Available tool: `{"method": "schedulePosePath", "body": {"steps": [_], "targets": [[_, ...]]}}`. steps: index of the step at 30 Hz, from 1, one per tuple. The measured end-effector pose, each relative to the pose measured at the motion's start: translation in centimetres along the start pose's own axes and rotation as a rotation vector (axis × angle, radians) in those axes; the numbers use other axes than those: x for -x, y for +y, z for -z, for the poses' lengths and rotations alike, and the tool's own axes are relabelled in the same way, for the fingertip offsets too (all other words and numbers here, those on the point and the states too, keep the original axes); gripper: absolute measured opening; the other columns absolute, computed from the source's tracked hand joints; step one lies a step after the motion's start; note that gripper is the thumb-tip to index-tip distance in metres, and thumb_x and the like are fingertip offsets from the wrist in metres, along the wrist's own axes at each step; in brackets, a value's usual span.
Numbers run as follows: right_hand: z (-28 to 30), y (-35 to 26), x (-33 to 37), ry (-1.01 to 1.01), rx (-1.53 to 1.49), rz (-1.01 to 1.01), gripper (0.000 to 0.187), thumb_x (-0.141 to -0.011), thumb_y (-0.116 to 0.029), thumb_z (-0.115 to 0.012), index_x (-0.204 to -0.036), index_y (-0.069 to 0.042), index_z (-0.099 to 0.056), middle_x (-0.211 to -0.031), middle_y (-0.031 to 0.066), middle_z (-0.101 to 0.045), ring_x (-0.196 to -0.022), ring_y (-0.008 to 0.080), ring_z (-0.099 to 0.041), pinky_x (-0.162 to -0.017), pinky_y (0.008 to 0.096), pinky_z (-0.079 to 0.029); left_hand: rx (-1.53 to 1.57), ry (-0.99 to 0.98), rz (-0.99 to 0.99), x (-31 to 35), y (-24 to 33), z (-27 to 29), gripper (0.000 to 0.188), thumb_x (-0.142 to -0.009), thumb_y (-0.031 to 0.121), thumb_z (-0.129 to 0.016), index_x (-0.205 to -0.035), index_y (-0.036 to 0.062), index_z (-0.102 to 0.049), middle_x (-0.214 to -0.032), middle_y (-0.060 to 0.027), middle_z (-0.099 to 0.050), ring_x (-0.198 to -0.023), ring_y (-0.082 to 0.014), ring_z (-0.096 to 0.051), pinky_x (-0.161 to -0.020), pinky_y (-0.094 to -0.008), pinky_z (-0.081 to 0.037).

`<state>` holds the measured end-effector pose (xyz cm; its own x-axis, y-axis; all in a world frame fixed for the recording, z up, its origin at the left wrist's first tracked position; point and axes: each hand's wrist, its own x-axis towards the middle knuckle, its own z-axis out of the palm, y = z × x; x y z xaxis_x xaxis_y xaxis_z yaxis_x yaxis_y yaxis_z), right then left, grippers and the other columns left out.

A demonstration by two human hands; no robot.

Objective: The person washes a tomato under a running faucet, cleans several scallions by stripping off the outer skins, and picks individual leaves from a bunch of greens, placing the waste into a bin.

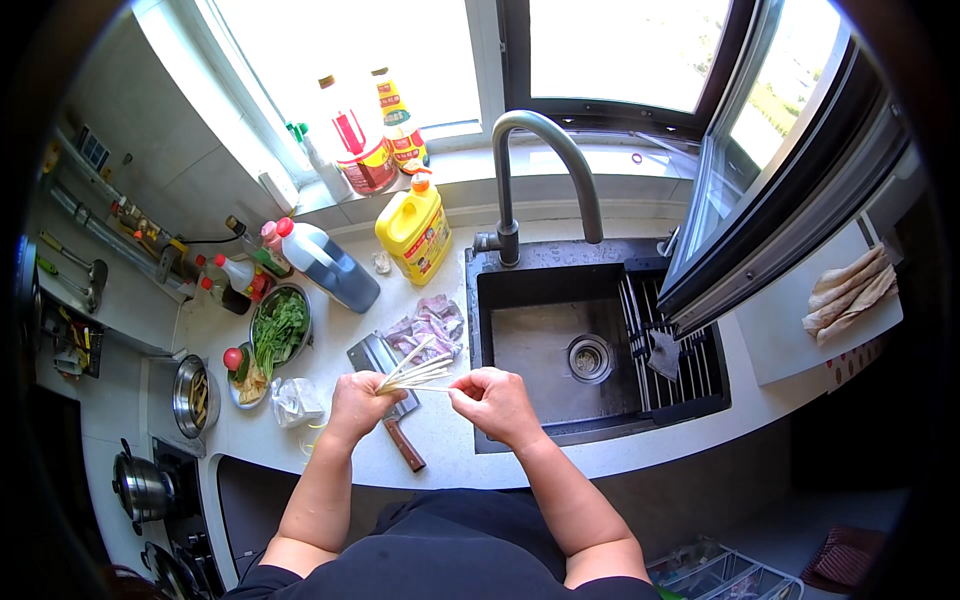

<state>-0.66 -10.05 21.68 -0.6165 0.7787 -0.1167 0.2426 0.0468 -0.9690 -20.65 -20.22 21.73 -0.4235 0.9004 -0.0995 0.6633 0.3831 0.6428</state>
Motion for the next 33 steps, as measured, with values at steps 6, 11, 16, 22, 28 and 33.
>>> {"method": "schedulePosePath", "body": {"steps": [6, 11, 16, 22, 28, 33], "targets": [[-0.3, 0.3, 0.1, 0.025, 0.024, -0.01, 0.018, -0.071, -0.015, -0.064, -0.079, 0.0, -0.068, -0.071, 0.0112, -0.064, -0.063, 0.0143, -0.061, -0.061, 0.0263, -0.049, -0.006, 0.017, -0.021, 0.3, -0.4, -0.4, 0.013, -0.069, 0.016, -0.073, -0.076, 0.0062, -0.07, -0.063, -0.0117, -0.063, -0.054, -0.016, -0.059, -0.052, -0.0292, -0.045], [-0.7, 0.7, 0.4, 0.031, 0.053, 0.059, 0.013, -0.07, -0.009, -0.065, -0.078, 0.001, -0.068, -0.065, 0.0071, -0.062, -0.058, 0.0093, -0.057, -0.055, 0.0232, -0.046, 0.032, 0.007, 0.001, 0.4, -0.6, -0.5, 0.012, -0.071, 0.014, -0.073, -0.077, 0.0045, -0.07, -0.064, -0.009, -0.065, -0.056, -0.0103, -0.059, -0.053, -0.0269, -0.045], [-1.1, 0.7, 0.9, 0.011, 0.06, 0.059, 0.013, -0.068, -0.011, -0.063, -0.075, -0.001, -0.068, -0.061, 0.0082, -0.062, -0.055, 0.0125, -0.058, -0.055, 0.0258, -0.047, 0.307, -0.006, 0.08, 0.4, -0.9, -0.2, 0.013, -0.07, 0.013, -0.074, -0.075, 0.0025, -0.07, -0.06, -0.0033, -0.063, -0.054, -0.0045, -0.051, -0.051, -0.0239, -0.042], [-0.4, 3.0, 0.0, 0.214, -0.503, -0.222, 0.011, -0.079, -0.01, -0.062, -0.079, 0.0, -0.066, -0.063, 0.0022, -0.059, -0.052, 0.0054, -0.053, -0.043, 0.0165, -0.04, 0.576, -0.06, 0.148, -0.3, -2.7, 2.5, 0.015, -0.07, 0.01, -0.076, -0.077, -0.0008, -0.069, -0.069, 0.0008, -0.064, -0.061, -0.0041, -0.053, -0.057, -0.0215, -0.043], [0.7, 2.1, -0.4, 0.049, -1.019, -0.362, 0.009, -0.076, -0.001, -0.052, -0.08, 0.0, -0.06, -0.067, 0.0061, -0.058, -0.052, 0.0101, -0.053, -0.043, 0.0192, -0.042, 0.967, -0.304, 0.127, 0.2, 0.4, 4.6, 0.019, -0.065, 0.001, -0.078, -0.081, -0.0004, -0.068, -0.077, -0.003, -0.066, -0.069, -0.008, -0.059, -0.06, -0.0208, -0.047], [0.7, 0.5, 0.0, -0.034, -1.053, -0.326, 0.01, -0.075, 0.0, -0.051, -0.08, 0.001, -0.06, -0.067, 0.0065, -0.058, -0.051, 0.0105, -0.053, -0.043, 0.02, -0.043, 0.936, -0.394, 0.12, 0.3, -0.6, 4.2, 0.019, -0.064, -0.003, -0.076, -0.08, -0.0013, -0.068, -0.079, -0.0049, -0.067, -0.069, -0.0099, -0.06, -0.065, -0.0231, -0.05]]}}
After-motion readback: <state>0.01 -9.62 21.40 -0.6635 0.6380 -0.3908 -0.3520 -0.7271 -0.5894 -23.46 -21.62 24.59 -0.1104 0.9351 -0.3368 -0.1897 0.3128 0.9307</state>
